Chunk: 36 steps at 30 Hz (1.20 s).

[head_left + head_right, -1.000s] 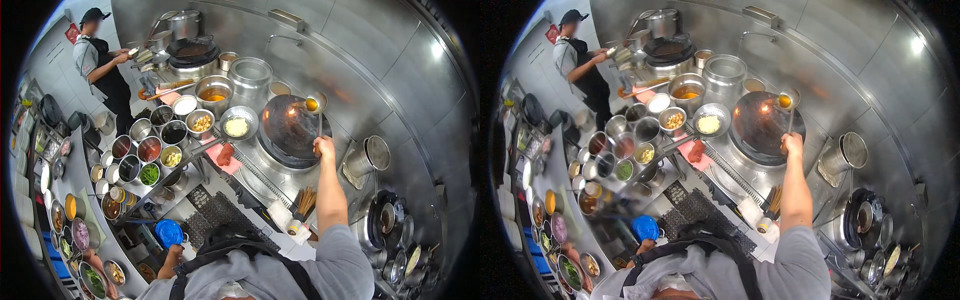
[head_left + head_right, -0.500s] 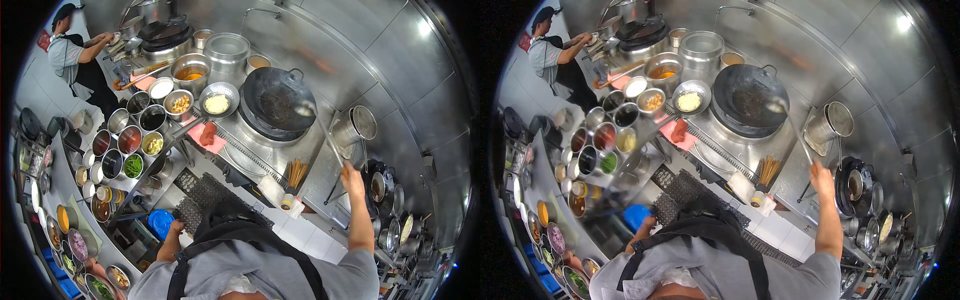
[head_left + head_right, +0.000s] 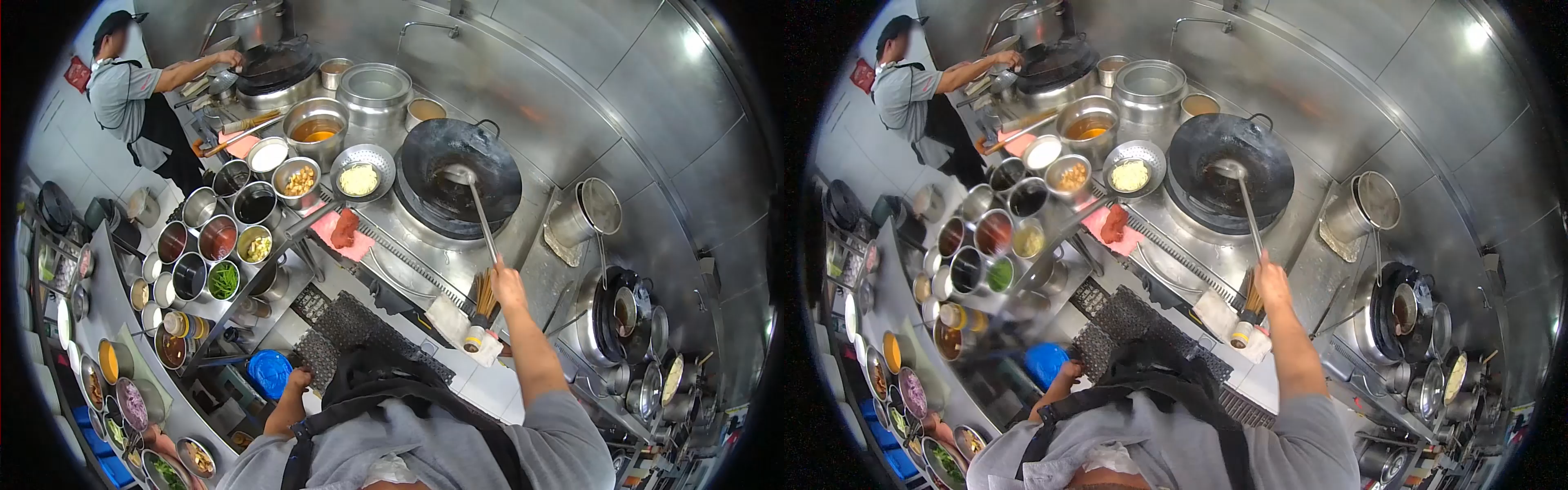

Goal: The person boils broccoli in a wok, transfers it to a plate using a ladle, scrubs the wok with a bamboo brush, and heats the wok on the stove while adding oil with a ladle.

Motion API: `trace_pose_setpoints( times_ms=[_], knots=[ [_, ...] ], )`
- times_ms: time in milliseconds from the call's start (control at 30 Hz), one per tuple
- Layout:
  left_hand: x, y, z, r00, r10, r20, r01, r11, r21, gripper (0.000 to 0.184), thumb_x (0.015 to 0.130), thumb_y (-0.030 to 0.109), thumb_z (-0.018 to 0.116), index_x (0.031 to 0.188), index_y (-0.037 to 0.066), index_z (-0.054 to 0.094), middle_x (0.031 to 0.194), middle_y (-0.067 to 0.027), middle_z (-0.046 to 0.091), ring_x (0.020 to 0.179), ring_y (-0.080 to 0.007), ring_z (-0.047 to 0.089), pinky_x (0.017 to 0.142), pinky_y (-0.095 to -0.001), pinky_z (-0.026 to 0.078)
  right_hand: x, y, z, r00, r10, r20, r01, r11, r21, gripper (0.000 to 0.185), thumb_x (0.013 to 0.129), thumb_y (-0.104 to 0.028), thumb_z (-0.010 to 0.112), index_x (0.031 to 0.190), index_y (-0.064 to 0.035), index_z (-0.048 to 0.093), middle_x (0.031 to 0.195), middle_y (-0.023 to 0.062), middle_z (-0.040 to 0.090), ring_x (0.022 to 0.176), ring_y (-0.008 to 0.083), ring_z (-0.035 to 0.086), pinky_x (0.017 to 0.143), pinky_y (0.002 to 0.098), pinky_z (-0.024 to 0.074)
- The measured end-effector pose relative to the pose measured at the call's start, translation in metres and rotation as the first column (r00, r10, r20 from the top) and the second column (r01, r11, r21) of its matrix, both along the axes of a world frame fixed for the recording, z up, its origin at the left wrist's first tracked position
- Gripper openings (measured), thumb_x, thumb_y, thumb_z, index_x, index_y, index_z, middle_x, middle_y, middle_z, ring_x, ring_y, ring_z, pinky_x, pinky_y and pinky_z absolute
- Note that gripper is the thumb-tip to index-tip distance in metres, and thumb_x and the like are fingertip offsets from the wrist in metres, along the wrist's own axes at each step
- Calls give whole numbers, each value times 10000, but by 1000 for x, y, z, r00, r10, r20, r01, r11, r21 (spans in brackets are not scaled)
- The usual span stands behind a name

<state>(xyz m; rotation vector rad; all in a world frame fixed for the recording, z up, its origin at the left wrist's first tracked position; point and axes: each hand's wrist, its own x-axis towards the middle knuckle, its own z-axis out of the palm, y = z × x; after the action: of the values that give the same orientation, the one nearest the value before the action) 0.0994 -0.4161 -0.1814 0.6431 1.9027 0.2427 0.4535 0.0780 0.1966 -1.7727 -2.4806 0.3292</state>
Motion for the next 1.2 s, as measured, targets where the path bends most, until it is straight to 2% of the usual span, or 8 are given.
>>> trace_pose_setpoints(
  times_ms=[267, 367, 467, 700, 867, 1033, 1133, 1200],
  knots=[
    [17, -55, 43, 861, 504, -60, -507, 847, -159, 292, 794, 186, 663, 1071, 97, 686, 967, -88, 693, 845, -224, 682, 673, -375, 574, -24, 95, -9, 985, -151, 81, 145, 986, 82, 436, 924, -223, 443, 1348, -121, 463, 937, 264, 648, 926, 419, 627, 831, 519, 493],
    [11, -86, 21, 737, -534, -415, 548, 831, -96, 281, 738, 178, 702, 1012, 117, 698, 916, -57, 706, 867, -210, 679, 717, -353, 563, 29, 67, 16, 977, -66, 201, 29, 983, 183, 465, 902, -199, 483, 1366, -172, 456, 888, 236, 661, 879, 418, 635, 786, 506, 511],
    [8, -123, 37, 607, -416, -677, 699, 684, 207, 155, 854, 164, 609, 987, 95, 649, 774, -71, 637, 683, -202, 623, 608, -421, 493, 72, 22, 54, 976, -3, 218, -27, 991, 134, 438, 886, -189, 525, 1323, -176, 506, 893, 220, 657, 860, 412, 630, 776, 491, 501],
    [15, -77, -1, 882, -442, -162, 438, 897, -60, 235, 772, 191, 650, 1002, 158, 685, 988, -70, 644, 896, -256, 621, 766, -398, 511, 86, -29, 73, 987, 149, -64, -148, 989, 11, 445, 844, -109, 612, 1284, -99, 547, 973, 213, 652, 927, 381, 630, 814, 436, 499],
    [-6, -4, 40, 796, 593, 121, -553, 795, -249, 301, 714, 210, 679, 1013, 203, 711, 1141, -69, 649, 1048, -294, 619, 880, -381, 523, 3, -2, 21, 989, 61, -138, -68, 997, -47, 479, 872, -240, 589, 1325, -112, 502, 946, 224, 650, 951, 406, 610, 827, 454, 483],
    [-54, 5, 41, 672, -596, -439, 671, 741, 21, 357, 735, 268, 692, 1071, 147, 691, 1061, -101, 676, 960, -297, 655, 874, -350, 520, -87, 77, -27, 982, 3, -191, 7, 999, 54, 452, 901, -261, 519, 1324, -104, 483, 933, 241, 644, 936, 422, 607, 813, 491, 481],
    [-56, 10, 58, 868, 497, -22, -497, 866, -54, 409, 748, 256, 712, 1136, 135, 669, 966, -150, 696, 793, -278, 695, 678, -346, 563, -83, 106, -25, 986, -165, -23, 166, 985, 38, 448, 913, -184, 450, 1360, -159, 441, 963, 259, 643, 931, 425, 619, 838, 521, 485],
    [-51, 2, 74, 849, 526, -49, -527, 849, -19, 399, 764, 245, 696, 1143, 125, 663, 941, -153, 696, 753, -273, 694, 627, -362, 560, -43, 106, -3, 985, -157, 71, 152, 986, 71, 451, 914, -177, 445, 1365, -175, 435, 952, 250, 651, 917, 425, 626, 834, 529, 487]
  ],
)
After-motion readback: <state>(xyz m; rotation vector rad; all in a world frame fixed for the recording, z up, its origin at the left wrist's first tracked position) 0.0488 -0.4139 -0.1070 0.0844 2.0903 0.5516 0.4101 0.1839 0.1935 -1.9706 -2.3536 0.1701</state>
